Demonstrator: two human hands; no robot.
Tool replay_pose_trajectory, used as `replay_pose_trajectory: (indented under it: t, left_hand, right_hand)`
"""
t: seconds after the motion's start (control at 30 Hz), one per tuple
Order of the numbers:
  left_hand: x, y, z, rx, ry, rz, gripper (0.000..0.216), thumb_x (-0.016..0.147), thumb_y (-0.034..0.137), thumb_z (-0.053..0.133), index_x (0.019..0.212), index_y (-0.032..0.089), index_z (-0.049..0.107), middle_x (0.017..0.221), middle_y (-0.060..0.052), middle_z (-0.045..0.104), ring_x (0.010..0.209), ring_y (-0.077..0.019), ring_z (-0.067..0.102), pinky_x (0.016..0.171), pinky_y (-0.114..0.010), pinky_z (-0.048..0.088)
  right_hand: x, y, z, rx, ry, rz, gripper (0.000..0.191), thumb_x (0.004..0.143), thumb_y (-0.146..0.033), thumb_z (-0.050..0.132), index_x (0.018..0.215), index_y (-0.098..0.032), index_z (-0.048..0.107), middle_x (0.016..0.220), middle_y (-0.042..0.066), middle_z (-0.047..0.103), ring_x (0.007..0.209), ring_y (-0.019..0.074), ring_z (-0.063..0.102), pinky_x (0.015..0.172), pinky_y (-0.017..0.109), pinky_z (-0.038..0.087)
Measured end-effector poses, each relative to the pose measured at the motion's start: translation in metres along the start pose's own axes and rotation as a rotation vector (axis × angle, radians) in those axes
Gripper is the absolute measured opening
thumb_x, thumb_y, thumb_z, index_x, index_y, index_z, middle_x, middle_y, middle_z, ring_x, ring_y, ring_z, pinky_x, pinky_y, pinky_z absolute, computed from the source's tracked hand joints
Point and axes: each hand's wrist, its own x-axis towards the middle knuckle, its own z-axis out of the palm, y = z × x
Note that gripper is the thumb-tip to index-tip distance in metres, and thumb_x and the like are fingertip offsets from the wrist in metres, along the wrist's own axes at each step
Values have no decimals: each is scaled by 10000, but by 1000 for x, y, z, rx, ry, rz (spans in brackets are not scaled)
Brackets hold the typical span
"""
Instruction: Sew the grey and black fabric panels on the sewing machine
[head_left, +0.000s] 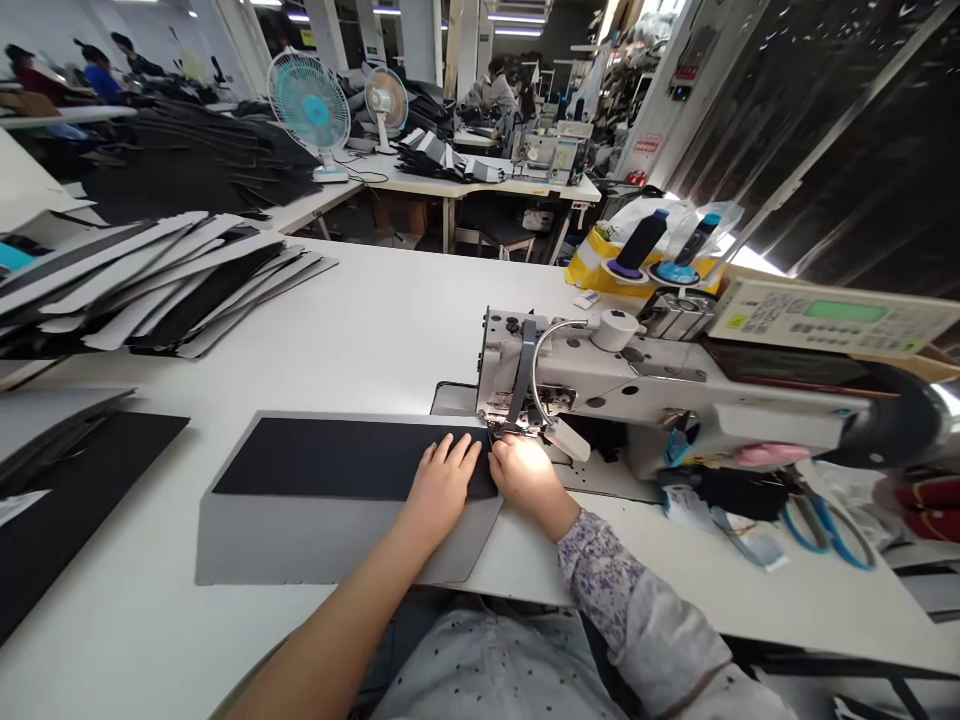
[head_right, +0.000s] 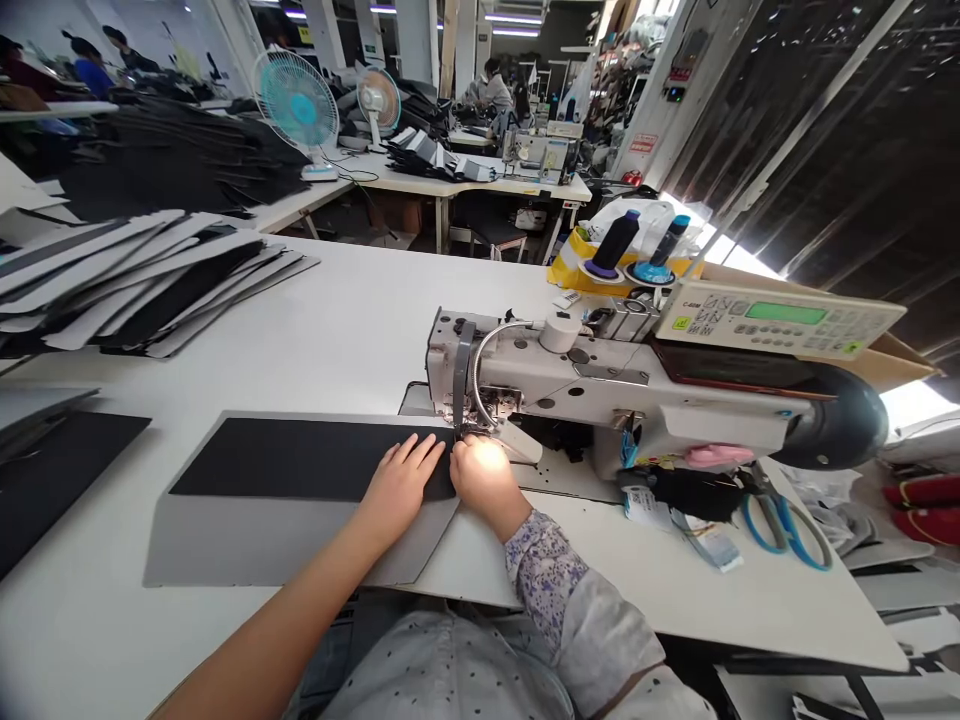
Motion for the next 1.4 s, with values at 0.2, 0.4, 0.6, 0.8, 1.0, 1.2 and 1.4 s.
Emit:
replay_pose_trajectory:
  t: [0.2, 0.4, 0.6, 0.8, 1.0, 1.2, 1.4]
  left_hand:
    - [-3, -15, -7, -198, -121, 95, 731, 799, 457, 610, 1443, 212, 364, 1525, -108, 325, 1405, -345, 259, 1116, -546, 266]
    - [-31, -100, -33, -271, 62, -189, 429, 902, 490, 442, 1237, 264, 584, 1344, -67, 533, 1224, -236, 487, 1065, -386, 360]
    - [-98, -215, -53, 156, 166, -960, 387, 909, 390, 381, 1116, 160, 613, 1105, -149, 608, 1030, -303, 560, 909, -415, 433]
    - [-116, -237, -55, 96, 60, -1125, 442, 897, 422, 366, 1094, 114, 613, 1058, -179, 629, 993, -299, 589, 903, -403, 439]
    - [-120, -233, -53, 82, 67, -1141, 557, 877, 550, 363, 1085, 100, 616, 1058, -198, 628, 1013, -323, 584, 908, -412, 440]
    - [-123, -227, -49, 117, 117, -1111, 544, 873, 515, 373, 1109, 83, 604, 1046, -203, 622, 1012, -320, 575, 936, -417, 423]
    - [-118, -226, -44, 101, 175, -1108, 470, 878, 410, 364, 1120, 89, 608, 1032, -192, 631, 1062, -320, 554, 976, -425, 397]
  right_hand:
    - [-16, -11, -1, 56, 94, -22, 336, 944, -290, 465, 661, -175, 604, 667, 54, 590, 649, 162, 539, 663, 289, 359]
    - [-66, -71, 8, 294, 97, -398, 178, 939, -279, 492, 964, -206, 653, 1016, 75, 654, 889, 205, 558, 816, 340, 417]
    - [-76, -93, 19, 370, 68, -433, 297, 908, -259, 547, 1202, -270, 590, 1248, 42, 607, 1033, 237, 536, 923, 406, 443]
    - [-75, -89, 18, 368, 96, -446, 273, 904, -244, 542, 1166, -257, 615, 1227, 63, 622, 1002, 241, 564, 897, 418, 470]
    - [-75, -90, 18, 402, 83, -429, 282, 899, -240, 547, 1172, -263, 614, 1225, 51, 623, 1020, 248, 549, 915, 432, 463]
    - [-74, -89, 14, 385, 61, -436, 277, 900, -248, 552, 1171, -260, 604, 1226, 51, 613, 1015, 241, 537, 910, 418, 463]
    - [-71, -86, 11, 405, 29, -435, 267, 913, -261, 534, 1174, -245, 591, 1252, 59, 595, 1021, 246, 517, 918, 417, 446]
